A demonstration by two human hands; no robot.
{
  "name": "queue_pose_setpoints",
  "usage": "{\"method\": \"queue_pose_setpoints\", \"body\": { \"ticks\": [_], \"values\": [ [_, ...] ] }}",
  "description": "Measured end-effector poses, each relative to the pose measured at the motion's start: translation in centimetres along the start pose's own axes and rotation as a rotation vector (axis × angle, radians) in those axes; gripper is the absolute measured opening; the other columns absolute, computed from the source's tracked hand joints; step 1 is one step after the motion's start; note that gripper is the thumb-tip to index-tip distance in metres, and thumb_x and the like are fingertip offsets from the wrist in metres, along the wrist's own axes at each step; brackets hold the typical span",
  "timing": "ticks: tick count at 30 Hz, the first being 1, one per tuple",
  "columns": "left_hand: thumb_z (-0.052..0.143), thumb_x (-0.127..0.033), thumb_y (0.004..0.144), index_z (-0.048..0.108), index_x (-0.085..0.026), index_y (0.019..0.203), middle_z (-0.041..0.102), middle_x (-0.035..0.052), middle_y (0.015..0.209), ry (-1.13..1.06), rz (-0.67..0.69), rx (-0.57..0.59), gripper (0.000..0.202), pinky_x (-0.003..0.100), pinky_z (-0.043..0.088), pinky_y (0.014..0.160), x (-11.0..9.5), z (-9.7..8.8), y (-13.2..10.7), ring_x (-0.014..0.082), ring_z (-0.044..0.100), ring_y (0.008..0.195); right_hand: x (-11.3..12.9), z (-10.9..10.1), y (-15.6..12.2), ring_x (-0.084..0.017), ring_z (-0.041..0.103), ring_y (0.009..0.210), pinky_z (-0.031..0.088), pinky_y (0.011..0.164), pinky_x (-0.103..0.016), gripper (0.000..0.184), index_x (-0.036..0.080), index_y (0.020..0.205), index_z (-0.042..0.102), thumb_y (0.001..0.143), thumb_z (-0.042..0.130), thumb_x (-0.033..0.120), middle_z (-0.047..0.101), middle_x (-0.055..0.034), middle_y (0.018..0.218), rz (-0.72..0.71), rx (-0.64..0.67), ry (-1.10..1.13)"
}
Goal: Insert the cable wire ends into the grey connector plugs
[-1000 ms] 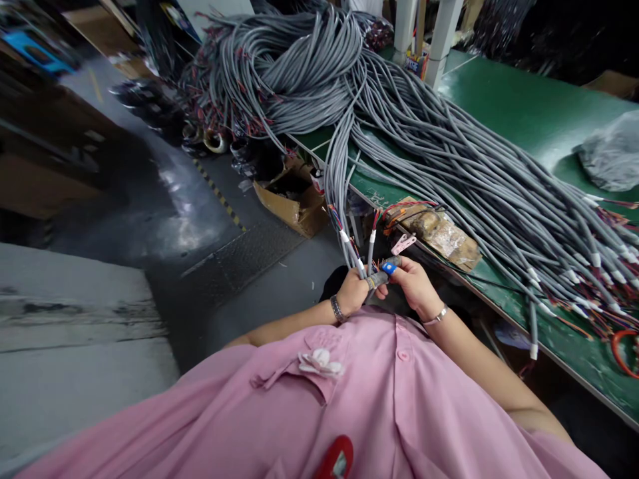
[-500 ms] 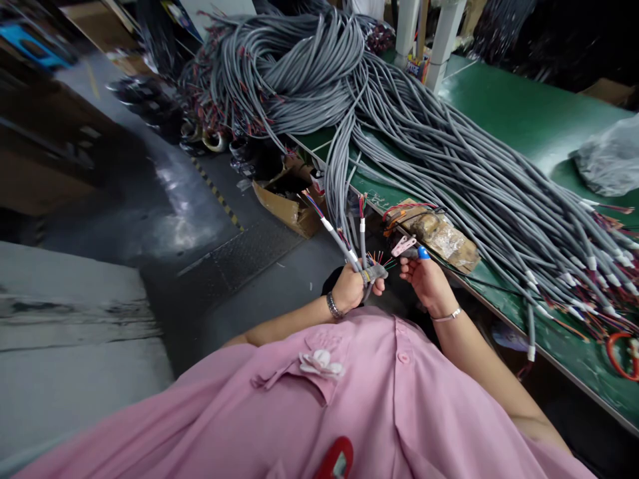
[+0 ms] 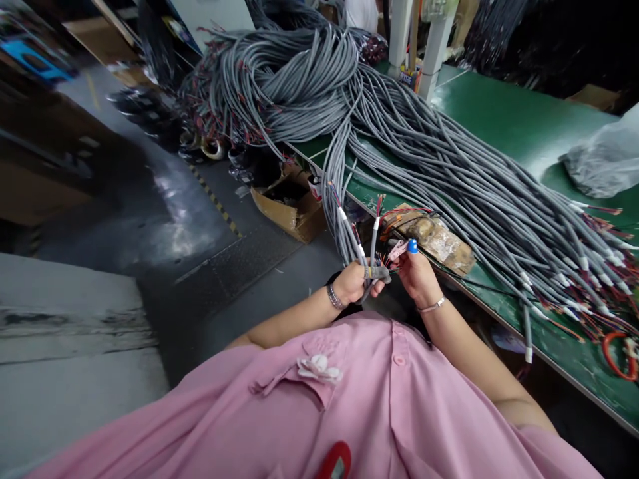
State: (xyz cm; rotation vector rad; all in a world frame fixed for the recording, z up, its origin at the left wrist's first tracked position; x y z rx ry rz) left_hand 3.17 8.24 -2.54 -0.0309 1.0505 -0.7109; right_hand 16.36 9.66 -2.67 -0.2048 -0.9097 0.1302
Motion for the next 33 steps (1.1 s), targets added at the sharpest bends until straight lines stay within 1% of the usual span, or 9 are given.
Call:
{"method": "queue_pose_setpoints", "body": {
  "ticks": [4,7,10,15,18,22,24,29,33],
  "values": [
    [0.078,-0.036,0.064,0.064,-0.01,0.069,0.064,0.0039,0.056,0.015,-0.014,-0.003,0.03,0.021,0.038,0.034,0.4,0.0,0.2,0.0103,0.053,0.038,0.0,-0.1,0.2,-0.01,0.054,0.059,0.046,0.057,-0.023,0.033,0.02,0.075,0.067,0.074,0.072,0.052,0.062,0.0016,0.066,-0.017,-0.061,0.031],
    [0.076,-0.038,0.066,0.065,-0.01,0.069,0.062,0.0039,0.051,0.04,-0.02,-0.005,0.031,0.02,0.037,0.034,0.6,0.0,0.2,0.0105,0.051,0.036,0.0,0.1,0.2,-0.01,0.054,0.058,0.047,0.056,-0.023,0.032,0.02,0.078,0.067,0.074,0.072,0.052,0.062,0.0016,0.066,-0.011,-0.062,0.039],
    [0.076,-0.039,0.065,0.065,-0.01,0.069,0.062,0.004,0.05,0.045,-0.005,-0.016,0.032,0.02,0.037,0.033,0.5,0.0,0.0,0.0106,0.051,0.035,-0.1,0.3,0.0,-0.01,0.054,0.058,0.047,0.055,-0.023,0.036,0.02,0.08,0.066,0.075,0.07,0.056,0.064,0.0011,0.07,0.03,-0.026,0.07],
    [0.078,-0.042,0.062,0.065,-0.011,0.07,0.062,0.0038,0.05,0.046,0.002,-0.034,0.035,0.021,0.037,0.033,0.4,0.1,-0.7,0.0109,0.051,0.035,-0.4,0.3,-0.6,-0.012,0.056,0.06,0.05,0.055,-0.024,0.05,0.02,0.077,0.064,0.072,0.063,0.07,0.066,-0.0015,0.072,0.145,0.038,0.08],
    [0.078,-0.041,0.063,0.064,-0.011,0.071,0.062,0.003,0.051,0.04,0.033,-0.051,0.034,0.021,0.038,0.034,0.3,0.2,-1.3,0.011,0.052,0.036,-0.2,0.5,-0.9,-0.012,0.057,0.062,0.051,0.056,-0.024,0.051,0.02,0.078,0.065,0.072,0.062,0.07,0.066,-0.0018,0.075,0.179,0.06,0.091],
    [0.077,-0.042,0.064,0.064,-0.012,0.073,0.062,0.0021,0.05,0.011,0.095,-0.078,0.033,0.021,0.039,0.035,0.1,0.4,-1.6,0.0111,0.052,0.036,0.5,0.7,-1.1,-0.01,0.056,0.062,0.049,0.056,-0.022,0.034,0.02,0.083,0.067,0.076,0.07,0.053,0.066,-0.0002,0.077,0.111,0.042,0.029],
    [0.078,-0.041,0.064,0.063,-0.012,0.072,0.062,0.0018,0.051,-0.01,0.115,-0.095,0.033,0.021,0.039,0.034,-0.1,0.5,-1.5,0.0111,0.052,0.037,0.6,0.5,-1.2,-0.009,0.055,0.061,0.047,0.055,-0.021,0.03,0.02,0.084,0.068,0.078,0.068,0.049,0.067,-0.0001,0.077,0.06,0.023,-0.015],
    [0.078,-0.039,0.063,0.065,-0.012,0.074,0.063,0.0026,0.054,-0.026,0.12,-0.104,0.033,0.021,0.038,0.034,-0.3,0.6,-1.0,0.0107,0.052,0.037,0.7,-0.4,-0.9,-0.009,0.056,0.061,0.047,0.057,-0.022,0.041,0.019,0.082,0.068,0.082,0.059,0.059,0.069,-0.0022,0.08,-0.094,-0.054,-0.137],
    [0.078,-0.039,0.063,0.065,-0.011,0.073,0.063,0.0031,0.054,-0.017,0.113,-0.118,0.032,0.021,0.038,0.034,-0.1,0.5,-0.6,0.0107,0.052,0.037,0.1,0.0,-0.4,-0.011,0.057,0.063,0.048,0.058,-0.023,0.045,0.02,0.08,0.067,0.077,0.062,0.064,0.067,-0.0013,0.076,0.014,0.027,-0.026]
  ]
}}
Point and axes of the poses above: each hand's wrist, its own y-axis towards the middle knuckle, its own z-axis out of the palm, x = y × z, the point moved 5 cm from there along y, towards the middle knuckle
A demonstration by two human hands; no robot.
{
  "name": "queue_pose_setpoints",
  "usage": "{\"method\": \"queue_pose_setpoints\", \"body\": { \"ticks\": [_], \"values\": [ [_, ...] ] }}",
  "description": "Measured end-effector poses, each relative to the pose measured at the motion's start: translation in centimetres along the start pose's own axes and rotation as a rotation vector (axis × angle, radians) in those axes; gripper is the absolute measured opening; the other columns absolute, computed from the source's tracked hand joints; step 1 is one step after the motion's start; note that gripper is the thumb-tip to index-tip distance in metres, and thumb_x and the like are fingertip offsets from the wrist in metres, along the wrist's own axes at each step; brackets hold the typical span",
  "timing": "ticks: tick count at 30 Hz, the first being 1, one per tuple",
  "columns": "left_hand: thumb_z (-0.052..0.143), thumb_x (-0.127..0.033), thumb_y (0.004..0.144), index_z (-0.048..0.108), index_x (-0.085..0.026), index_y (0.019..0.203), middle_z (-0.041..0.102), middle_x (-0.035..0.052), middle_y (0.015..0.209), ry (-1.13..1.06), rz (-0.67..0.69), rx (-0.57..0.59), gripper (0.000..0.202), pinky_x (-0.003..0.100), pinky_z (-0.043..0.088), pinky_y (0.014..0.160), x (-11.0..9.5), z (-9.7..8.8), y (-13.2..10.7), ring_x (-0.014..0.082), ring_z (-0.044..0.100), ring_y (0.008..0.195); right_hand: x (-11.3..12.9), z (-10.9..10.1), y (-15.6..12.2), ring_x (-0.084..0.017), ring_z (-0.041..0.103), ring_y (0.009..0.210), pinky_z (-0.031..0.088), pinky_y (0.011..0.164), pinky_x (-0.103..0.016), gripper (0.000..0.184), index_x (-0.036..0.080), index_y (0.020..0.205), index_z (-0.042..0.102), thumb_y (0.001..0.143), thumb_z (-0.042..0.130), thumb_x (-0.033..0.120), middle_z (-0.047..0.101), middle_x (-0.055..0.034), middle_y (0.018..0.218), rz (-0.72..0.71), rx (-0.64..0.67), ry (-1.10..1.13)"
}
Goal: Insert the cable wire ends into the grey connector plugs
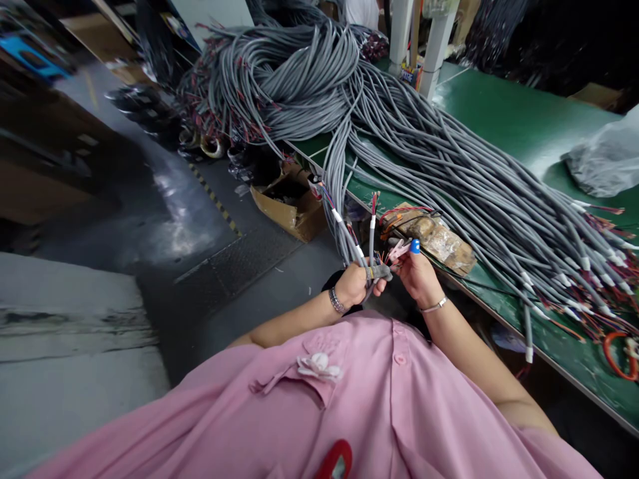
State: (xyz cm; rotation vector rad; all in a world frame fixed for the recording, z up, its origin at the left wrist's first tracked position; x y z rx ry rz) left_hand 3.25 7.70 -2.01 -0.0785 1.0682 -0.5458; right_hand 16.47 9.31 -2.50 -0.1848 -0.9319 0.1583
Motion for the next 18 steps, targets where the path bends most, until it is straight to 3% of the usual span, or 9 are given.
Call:
{"method": "queue_pose_setpoints", "body": {
  "ticks": [3,9,18],
  "values": [
    [0.078,-0.038,0.063,0.065,-0.011,0.073,0.064,0.0038,0.056,0.002,-0.01,-0.009,0.031,0.021,0.039,0.034,0.2,-0.1,0.2,0.0108,0.053,0.039,-0.1,0.3,0.4,-0.011,0.057,0.062,0.05,0.059,-0.023,0.042,0.02,0.081,0.068,0.073,0.069,0.06,0.065,0.0002,0.071,0.047,-0.022,0.092],
    [0.077,-0.037,0.063,0.064,-0.011,0.071,0.062,0.0029,0.053,0.025,-0.013,-0.013,0.03,0.021,0.038,0.034,0.3,0.1,0.2,0.0103,0.052,0.037,0.2,0.7,0.5,-0.01,0.055,0.059,0.049,0.058,-0.023,0.034,0.019,0.077,0.066,0.073,0.074,0.052,0.064,0.0008,0.067,-0.006,-0.113,0.137],
    [0.077,-0.042,0.063,0.064,-0.012,0.069,0.06,0.0021,0.049,0.049,0.02,-0.04,0.034,0.022,0.038,0.035,0.0,0.1,-0.9,0.0107,0.051,0.037,-0.2,0.5,-0.4,-0.013,0.061,0.066,0.052,0.062,-0.025,0.048,0.021,0.081,0.065,0.075,0.06,0.069,0.067,-0.002,0.076,0.123,-0.003,0.179]
  ]
}}
Point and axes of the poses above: each hand's wrist, its own y-axis towards the middle knuckle, its own z-axis out of the palm, x = y × z, the point moved 5 cm from there along y, towards the middle knuckle
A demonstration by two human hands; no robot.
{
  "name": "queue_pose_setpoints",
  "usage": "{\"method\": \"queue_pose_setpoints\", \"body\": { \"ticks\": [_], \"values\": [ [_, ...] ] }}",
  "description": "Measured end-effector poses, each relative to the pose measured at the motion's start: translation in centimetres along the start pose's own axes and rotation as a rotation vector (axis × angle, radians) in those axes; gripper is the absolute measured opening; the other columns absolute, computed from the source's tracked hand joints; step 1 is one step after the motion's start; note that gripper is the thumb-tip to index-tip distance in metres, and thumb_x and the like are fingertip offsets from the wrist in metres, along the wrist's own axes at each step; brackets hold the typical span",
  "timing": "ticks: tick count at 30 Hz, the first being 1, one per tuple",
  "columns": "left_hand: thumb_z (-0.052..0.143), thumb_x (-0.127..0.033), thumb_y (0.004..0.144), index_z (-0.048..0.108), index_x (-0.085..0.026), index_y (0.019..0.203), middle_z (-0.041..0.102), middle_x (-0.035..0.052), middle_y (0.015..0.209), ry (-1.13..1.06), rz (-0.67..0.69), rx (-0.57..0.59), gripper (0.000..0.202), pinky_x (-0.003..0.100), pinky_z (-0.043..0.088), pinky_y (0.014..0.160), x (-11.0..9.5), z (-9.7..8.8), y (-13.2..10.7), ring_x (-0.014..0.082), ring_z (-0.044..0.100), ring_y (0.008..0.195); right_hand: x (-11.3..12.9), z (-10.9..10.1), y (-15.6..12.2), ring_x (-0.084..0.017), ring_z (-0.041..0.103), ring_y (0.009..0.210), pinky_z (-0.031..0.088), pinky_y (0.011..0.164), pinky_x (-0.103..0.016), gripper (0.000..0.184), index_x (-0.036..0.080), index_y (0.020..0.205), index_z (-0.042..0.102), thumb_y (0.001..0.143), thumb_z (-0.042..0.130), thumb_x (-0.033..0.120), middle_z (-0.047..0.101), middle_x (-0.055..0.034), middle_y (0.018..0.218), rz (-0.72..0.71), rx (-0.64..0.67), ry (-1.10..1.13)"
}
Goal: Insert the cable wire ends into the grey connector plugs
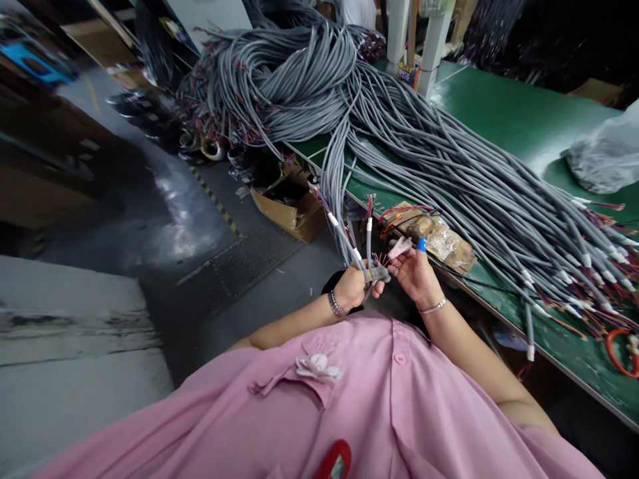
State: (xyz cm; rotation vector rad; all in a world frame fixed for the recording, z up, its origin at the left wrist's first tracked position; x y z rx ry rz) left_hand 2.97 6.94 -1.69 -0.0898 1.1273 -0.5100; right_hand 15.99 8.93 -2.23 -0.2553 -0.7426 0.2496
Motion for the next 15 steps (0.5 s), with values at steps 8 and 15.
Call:
{"method": "queue_pose_setpoints", "body": {
  "ticks": [8,15],
  "values": [
    [0.075,-0.04,0.069,0.064,-0.012,0.074,0.061,0.001,0.051,-0.025,0.093,-0.062,0.03,0.022,0.042,0.039,-0.38,0.39,-1.09,0.0111,0.053,0.041,0.6,-0.3,-0.47,-0.01,0.058,0.064,0.051,0.06,-0.021,0.035,0.019,0.087,0.069,0.078,0.068,0.053,0.069,-0.0016,0.081,-0.088,-0.017,-0.111],
    [0.076,-0.04,0.067,0.063,-0.013,0.076,0.063,0.0006,0.056,-0.086,0.123,-0.119,0.031,0.021,0.044,0.04,-0.68,0.5,-0.56,0.0106,0.055,0.045,0.01,0.06,0.29,-0.011,0.059,0.065,0.051,0.06,-0.023,0.039,0.02,0.08,0.067,0.074,0.069,0.059,0.068,-0.0008,0.078,-0.038,0.02,-0.057]
  ]
}}
Point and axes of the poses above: each hand's wrist, its own y-axis towards the middle knuckle, its own z-axis out of the palm, x = y × z, the point moved 5 cm from there along y, towards the middle knuckle
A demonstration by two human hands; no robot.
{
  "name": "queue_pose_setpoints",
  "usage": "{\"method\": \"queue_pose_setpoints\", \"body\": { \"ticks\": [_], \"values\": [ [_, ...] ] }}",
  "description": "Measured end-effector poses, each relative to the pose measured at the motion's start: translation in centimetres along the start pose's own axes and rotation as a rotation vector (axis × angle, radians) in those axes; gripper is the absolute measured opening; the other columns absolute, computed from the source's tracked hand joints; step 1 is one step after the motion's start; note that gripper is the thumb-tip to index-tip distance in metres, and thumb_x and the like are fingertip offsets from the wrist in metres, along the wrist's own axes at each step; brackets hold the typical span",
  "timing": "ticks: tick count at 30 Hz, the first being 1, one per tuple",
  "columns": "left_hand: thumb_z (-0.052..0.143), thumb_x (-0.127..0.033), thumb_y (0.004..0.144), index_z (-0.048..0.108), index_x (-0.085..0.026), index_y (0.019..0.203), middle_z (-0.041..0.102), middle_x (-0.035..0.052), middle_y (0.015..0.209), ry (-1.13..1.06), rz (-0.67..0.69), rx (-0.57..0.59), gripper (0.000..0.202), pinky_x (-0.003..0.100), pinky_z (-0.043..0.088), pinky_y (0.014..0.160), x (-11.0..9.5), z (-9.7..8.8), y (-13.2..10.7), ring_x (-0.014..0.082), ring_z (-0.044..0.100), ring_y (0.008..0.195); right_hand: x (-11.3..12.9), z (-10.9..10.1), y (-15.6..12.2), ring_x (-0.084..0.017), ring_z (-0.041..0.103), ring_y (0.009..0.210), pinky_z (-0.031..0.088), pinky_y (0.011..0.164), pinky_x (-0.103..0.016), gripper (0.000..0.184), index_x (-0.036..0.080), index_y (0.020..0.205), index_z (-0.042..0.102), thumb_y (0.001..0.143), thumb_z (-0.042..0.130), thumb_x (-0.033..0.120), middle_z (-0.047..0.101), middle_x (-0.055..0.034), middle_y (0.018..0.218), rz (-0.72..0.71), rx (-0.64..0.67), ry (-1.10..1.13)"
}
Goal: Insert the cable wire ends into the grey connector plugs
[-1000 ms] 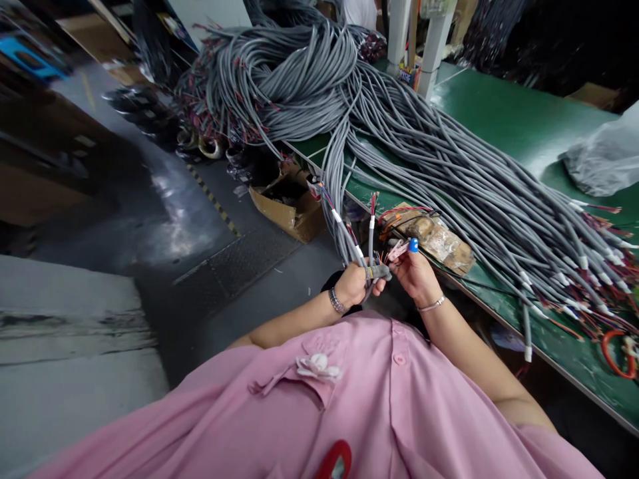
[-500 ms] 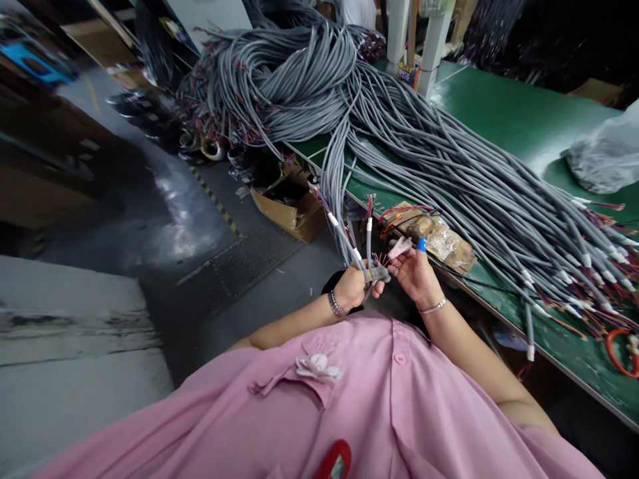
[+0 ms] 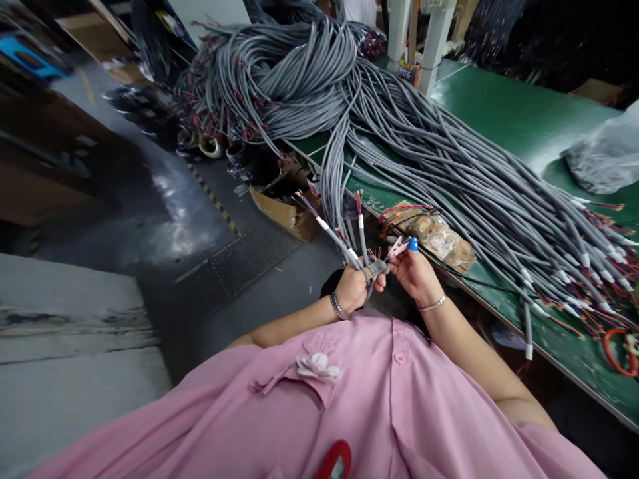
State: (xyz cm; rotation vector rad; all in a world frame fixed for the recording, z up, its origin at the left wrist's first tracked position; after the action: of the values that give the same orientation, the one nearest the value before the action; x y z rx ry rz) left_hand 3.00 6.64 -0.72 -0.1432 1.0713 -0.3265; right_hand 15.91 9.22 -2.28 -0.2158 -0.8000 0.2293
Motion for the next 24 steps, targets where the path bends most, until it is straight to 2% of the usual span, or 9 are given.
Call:
{"method": "queue_pose_setpoints", "body": {
  "ticks": [4,9,13,17,24],
  "values": [
    [0.077,-0.04,0.064,0.062,-0.014,0.076,0.065,0.0013,0.061,0.003,-0.024,-0.041,0.032,0.021,0.043,0.04,0.4,-0.3,0.3,0.0102,0.056,0.046,-0.2,0.1,0.5,-0.011,0.059,0.065,0.05,0.059,-0.021,0.032,0.021,0.077,0.066,0.074,0.072,0.052,0.066,0.001,0.073,-0.016,-0.056,0.055],
    [0.077,-0.043,0.064,0.063,-0.013,0.074,0.062,0.0009,0.055,0.052,-0.048,-0.018,0.035,0.022,0.044,0.04,0.7,-0.3,0.3,0.0104,0.055,0.044,-0.2,0.1,0.5,-0.011,0.059,0.065,0.049,0.058,-0.022,0.032,0.021,0.075,0.064,0.075,0.071,0.052,0.066,0.0005,0.074,-0.041,-0.082,0.042],
    [0.077,-0.043,0.065,0.063,-0.013,0.074,0.061,0.0006,0.053,0.05,-0.038,-0.005,0.034,0.022,0.043,0.039,0.7,-0.4,0.0,0.0106,0.054,0.043,-0.5,-0.3,0.2,-0.012,0.06,0.065,0.05,0.058,-0.023,0.038,0.022,0.077,0.064,0.074,0.069,0.059,0.067,0.0004,0.075,0.031,-0.068,0.079],
    [0.077,-0.043,0.065,0.063,-0.013,0.074,0.061,0.0003,0.054,0.035,-0.018,-0.017,0.035,0.022,0.044,0.04,0.2,-0.6,-0.6,0.0108,0.054,0.044,-0.2,-0.1,-0.1,-0.012,0.06,0.066,0.051,0.06,-0.024,0.047,0.022,0.079,0.064,0.075,0.06,0.069,0.068,-0.0015,0.078,0.082,-0.001,0.044],
    [0.077,-0.044,0.066,0.064,-0.013,0.076,0.063,0.0008,0.058,0.008,0.02,-0.057,0.035,0.02,0.045,0.042,-0.5,-0.1,-0.8,0.01,0.057,0.048,0.7,0.7,-0.6,-0.011,0.058,0.064,0.05,0.057,-0.022,0.033,0.022,0.083,0.067,0.077,0.068,0.054,0.068,0.0004,0.078,0.012,-0.022,-0.011]
  ]
}}
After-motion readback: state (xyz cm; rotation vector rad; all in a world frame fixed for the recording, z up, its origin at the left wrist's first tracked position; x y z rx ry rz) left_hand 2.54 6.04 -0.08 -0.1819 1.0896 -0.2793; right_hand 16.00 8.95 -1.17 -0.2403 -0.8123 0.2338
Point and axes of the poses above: each hand's wrist, its own y-axis towards the middle knuckle, its own z-axis out of the palm, x = y × z, the point moved 5 cm from there along y, towards the middle knuckle
